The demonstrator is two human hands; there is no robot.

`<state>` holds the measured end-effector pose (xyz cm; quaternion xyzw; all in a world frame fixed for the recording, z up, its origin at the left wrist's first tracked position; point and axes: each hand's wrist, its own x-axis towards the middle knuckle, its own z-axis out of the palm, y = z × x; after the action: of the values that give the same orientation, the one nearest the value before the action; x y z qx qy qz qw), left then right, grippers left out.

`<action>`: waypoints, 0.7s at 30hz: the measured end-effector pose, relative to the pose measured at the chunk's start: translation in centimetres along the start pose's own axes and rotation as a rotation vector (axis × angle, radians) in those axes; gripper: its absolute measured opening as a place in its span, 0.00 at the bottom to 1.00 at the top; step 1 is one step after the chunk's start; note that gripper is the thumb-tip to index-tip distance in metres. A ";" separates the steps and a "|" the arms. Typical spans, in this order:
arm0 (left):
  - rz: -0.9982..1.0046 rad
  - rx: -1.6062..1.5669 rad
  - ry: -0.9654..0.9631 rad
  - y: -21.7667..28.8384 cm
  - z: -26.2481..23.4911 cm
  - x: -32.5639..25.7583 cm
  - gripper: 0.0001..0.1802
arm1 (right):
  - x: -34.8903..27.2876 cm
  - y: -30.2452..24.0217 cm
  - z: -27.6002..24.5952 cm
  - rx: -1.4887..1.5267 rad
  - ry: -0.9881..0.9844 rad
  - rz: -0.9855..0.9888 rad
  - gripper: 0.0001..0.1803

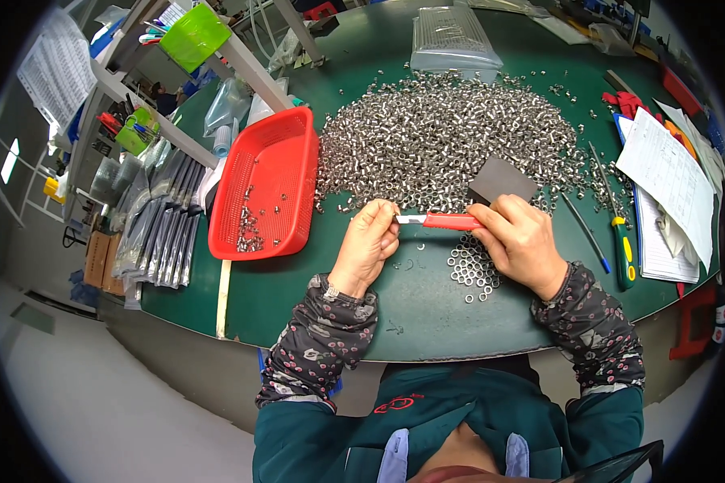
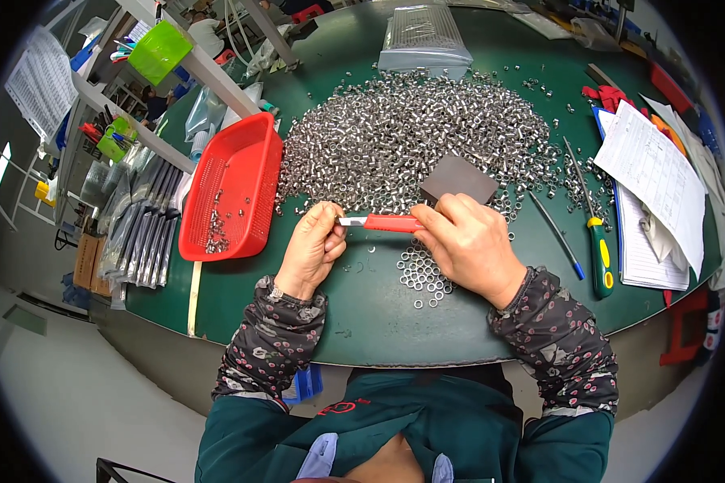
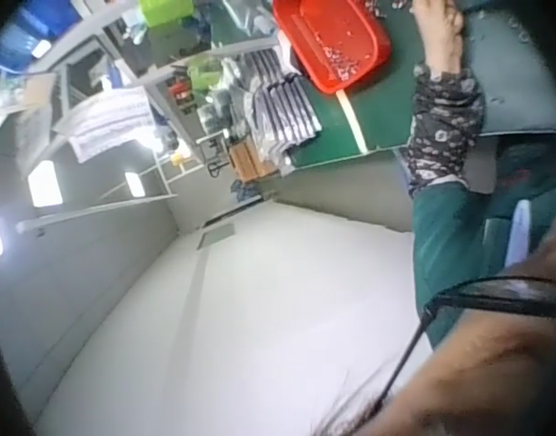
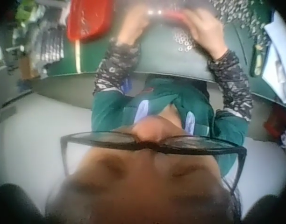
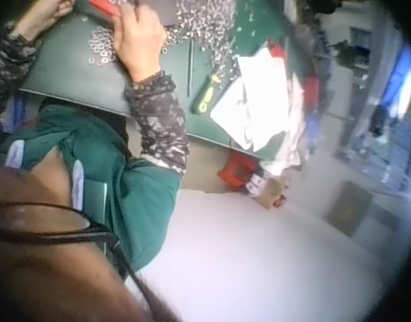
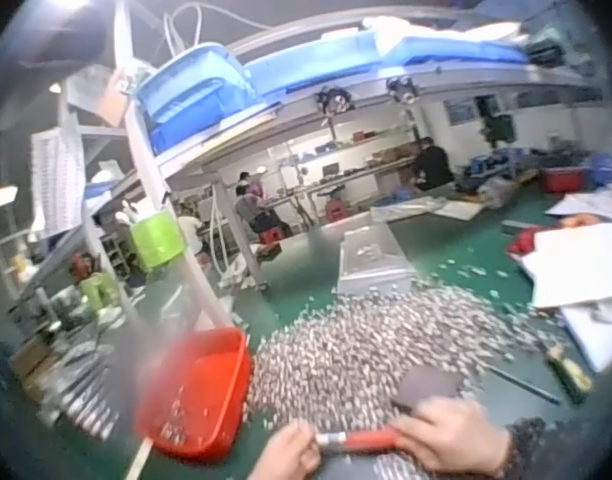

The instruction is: The recorder is cleaning and deburring small metal ring components using a scraper tool, a screwdriver, and an abrasive block at a workbench.

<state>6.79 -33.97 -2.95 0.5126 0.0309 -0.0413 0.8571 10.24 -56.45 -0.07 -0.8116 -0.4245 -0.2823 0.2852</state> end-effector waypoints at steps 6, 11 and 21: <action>-0.020 -0.001 -0.007 0.1 0.0 0.0 0.11 | 0.0 -0.1 -0.2 0.022 -0.013 0.009 0.12; -0.045 -0.007 -0.007 0.2 0.1 -0.1 0.11 | 0.0 -0.1 -0.2 0.046 -0.037 0.024 0.12; -0.146 0.043 -0.025 1.0 0.2 -0.3 0.13 | 0.1 0.0 -0.2 0.008 -0.018 -0.026 0.13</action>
<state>6.63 -33.64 -2.01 0.5269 0.0568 -0.1107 0.8408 10.26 -56.59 0.14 -0.8074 -0.4387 -0.2769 0.2809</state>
